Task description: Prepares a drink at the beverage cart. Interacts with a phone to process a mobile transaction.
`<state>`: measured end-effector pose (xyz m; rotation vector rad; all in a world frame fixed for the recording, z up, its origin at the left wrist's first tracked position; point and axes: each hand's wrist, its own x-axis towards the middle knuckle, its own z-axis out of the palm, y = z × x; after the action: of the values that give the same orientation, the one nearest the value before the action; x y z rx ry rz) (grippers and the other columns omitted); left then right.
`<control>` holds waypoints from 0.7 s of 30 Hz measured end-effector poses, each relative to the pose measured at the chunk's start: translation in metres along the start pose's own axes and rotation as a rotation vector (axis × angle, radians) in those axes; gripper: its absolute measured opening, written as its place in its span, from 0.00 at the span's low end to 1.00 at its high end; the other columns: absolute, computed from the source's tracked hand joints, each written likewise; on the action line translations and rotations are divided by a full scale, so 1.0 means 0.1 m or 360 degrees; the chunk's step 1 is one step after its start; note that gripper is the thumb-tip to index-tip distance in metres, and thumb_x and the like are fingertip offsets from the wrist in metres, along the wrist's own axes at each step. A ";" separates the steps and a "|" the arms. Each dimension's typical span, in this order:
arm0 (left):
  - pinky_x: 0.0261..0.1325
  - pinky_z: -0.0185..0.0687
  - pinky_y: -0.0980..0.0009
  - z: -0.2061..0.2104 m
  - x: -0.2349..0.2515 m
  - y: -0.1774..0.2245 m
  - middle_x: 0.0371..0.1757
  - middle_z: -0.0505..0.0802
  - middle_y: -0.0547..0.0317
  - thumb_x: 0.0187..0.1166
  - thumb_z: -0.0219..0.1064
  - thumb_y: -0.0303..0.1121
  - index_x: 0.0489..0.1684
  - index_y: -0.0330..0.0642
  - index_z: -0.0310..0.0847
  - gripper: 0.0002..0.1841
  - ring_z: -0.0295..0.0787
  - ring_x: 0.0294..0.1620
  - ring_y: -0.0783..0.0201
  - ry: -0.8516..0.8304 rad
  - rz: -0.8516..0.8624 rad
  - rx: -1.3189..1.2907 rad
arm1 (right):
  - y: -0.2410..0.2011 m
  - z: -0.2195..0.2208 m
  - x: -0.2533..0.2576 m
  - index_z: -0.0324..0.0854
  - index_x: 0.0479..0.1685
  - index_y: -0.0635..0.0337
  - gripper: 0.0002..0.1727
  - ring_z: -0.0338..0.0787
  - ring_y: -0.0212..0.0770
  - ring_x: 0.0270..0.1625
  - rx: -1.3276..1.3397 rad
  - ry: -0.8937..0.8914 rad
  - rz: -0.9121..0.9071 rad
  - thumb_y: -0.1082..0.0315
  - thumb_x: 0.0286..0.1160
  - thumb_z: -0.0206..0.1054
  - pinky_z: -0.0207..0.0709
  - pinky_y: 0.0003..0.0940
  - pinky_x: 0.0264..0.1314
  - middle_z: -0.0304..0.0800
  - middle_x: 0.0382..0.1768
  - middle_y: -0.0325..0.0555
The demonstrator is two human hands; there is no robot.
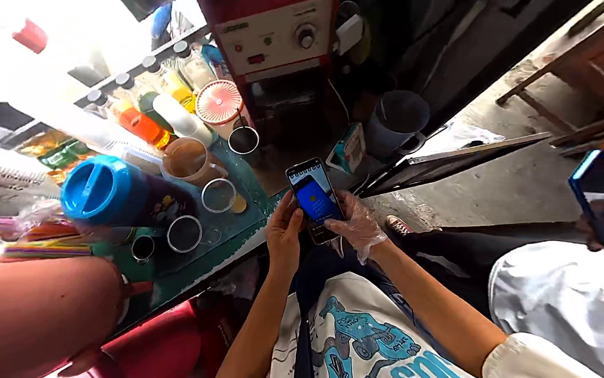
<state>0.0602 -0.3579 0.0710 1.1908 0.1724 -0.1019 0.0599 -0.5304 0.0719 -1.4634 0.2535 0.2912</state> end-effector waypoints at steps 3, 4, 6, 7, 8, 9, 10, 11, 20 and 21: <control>0.67 0.87 0.57 -0.25 0.02 0.13 0.66 0.89 0.45 0.87 0.56 0.24 0.85 0.35 0.66 0.26 0.90 0.63 0.56 -0.0064 -0.0009 0.0008 | 0.01 0.23 0.05 0.65 0.79 0.62 0.37 0.93 0.33 0.51 0.0110 -0.0064 -0.0027 0.70 0.65 0.71 0.88 0.32 0.58 0.92 0.52 0.46; 0.69 0.86 0.56 -0.36 0.04 0.16 0.69 0.88 0.43 0.85 0.56 0.24 0.87 0.36 0.64 0.28 0.89 0.65 0.54 -0.0136 -0.0006 0.0023 | 0.01 0.29 0.07 0.64 0.79 0.61 0.36 0.93 0.34 0.50 0.0148 -0.0077 0.0004 0.69 0.65 0.70 0.88 0.32 0.57 0.91 0.52 0.46; 0.70 0.84 0.55 -0.54 0.09 0.21 0.73 0.85 0.44 0.80 0.59 0.24 0.89 0.39 0.62 0.33 0.87 0.68 0.53 -0.0276 0.0011 0.0098 | 0.02 0.41 0.10 0.63 0.80 0.57 0.38 0.93 0.33 0.49 0.0174 -0.0096 0.0028 0.68 0.62 0.69 0.88 0.31 0.55 0.92 0.51 0.44; 0.69 0.84 0.55 -0.61 0.11 0.24 0.74 0.84 0.46 0.76 0.61 0.24 0.90 0.42 0.61 0.35 0.86 0.68 0.54 -0.0321 0.0019 0.0138 | 0.01 0.46 0.11 0.63 0.80 0.56 0.40 0.93 0.33 0.49 0.0184 -0.0092 0.0032 0.68 0.59 0.69 0.88 0.31 0.54 0.92 0.51 0.43; 0.68 0.85 0.56 -0.67 0.12 0.26 0.76 0.83 0.48 0.74 0.63 0.22 0.91 0.44 0.61 0.38 0.86 0.68 0.55 -0.0351 0.0024 0.0168 | 0.00 0.51 0.12 0.63 0.80 0.55 0.41 0.93 0.33 0.49 0.0198 -0.0089 0.0037 0.69 0.56 0.70 0.88 0.31 0.53 0.92 0.51 0.43; 0.67 0.86 0.56 -0.72 0.13 0.29 0.77 0.82 0.50 0.72 0.64 0.21 0.91 0.46 0.60 0.40 0.86 0.68 0.55 -0.0375 0.0026 0.0187 | 0.00 0.56 0.12 0.62 0.80 0.55 0.43 0.93 0.33 0.49 0.0207 -0.0085 0.0030 0.69 0.52 0.70 0.88 0.31 0.53 0.92 0.51 0.43; 0.66 0.87 0.57 -0.76 0.15 0.32 0.78 0.81 0.51 0.71 0.65 0.20 0.92 0.47 0.60 0.41 0.86 0.68 0.55 -0.0396 0.0023 0.0197 | 0.00 0.61 0.13 0.62 0.80 0.56 0.45 0.93 0.34 0.48 0.0212 -0.0081 0.0014 0.71 0.49 0.70 0.88 0.32 0.52 0.92 0.51 0.43; 0.64 0.88 0.57 -0.80 0.16 0.34 0.79 0.81 0.51 0.70 0.65 0.19 0.92 0.48 0.59 0.42 0.86 0.68 0.55 -0.0416 0.0018 0.0200 | -0.02 0.64 0.14 0.61 0.80 0.56 0.46 0.93 0.35 0.49 0.0204 -0.0083 0.0019 0.73 0.48 0.69 0.88 0.33 0.52 0.91 0.53 0.44; 0.59 0.90 0.59 -0.78 0.30 0.34 0.80 0.80 0.53 0.67 0.68 0.18 0.93 0.52 0.58 0.45 0.88 0.64 0.56 -0.0470 -0.0006 0.0231 | -0.08 0.67 0.17 0.58 0.83 0.55 0.47 0.93 0.37 0.53 0.0192 -0.0059 0.0009 0.83 0.49 0.65 0.88 0.34 0.55 0.90 0.57 0.47; 0.58 0.90 0.60 -0.76 0.31 0.32 0.79 0.80 0.53 0.67 0.68 0.18 0.93 0.52 0.58 0.45 0.88 0.63 0.56 -0.0471 -0.0008 0.0223 | -0.08 0.66 0.17 0.58 0.82 0.55 0.47 0.93 0.37 0.53 0.0189 -0.0053 0.0004 0.84 0.50 0.64 0.88 0.34 0.54 0.90 0.58 0.47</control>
<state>0.0899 -0.2751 0.0673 1.2996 -0.0932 -0.2965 0.0781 -0.4651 0.0800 -1.3398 0.2419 0.2974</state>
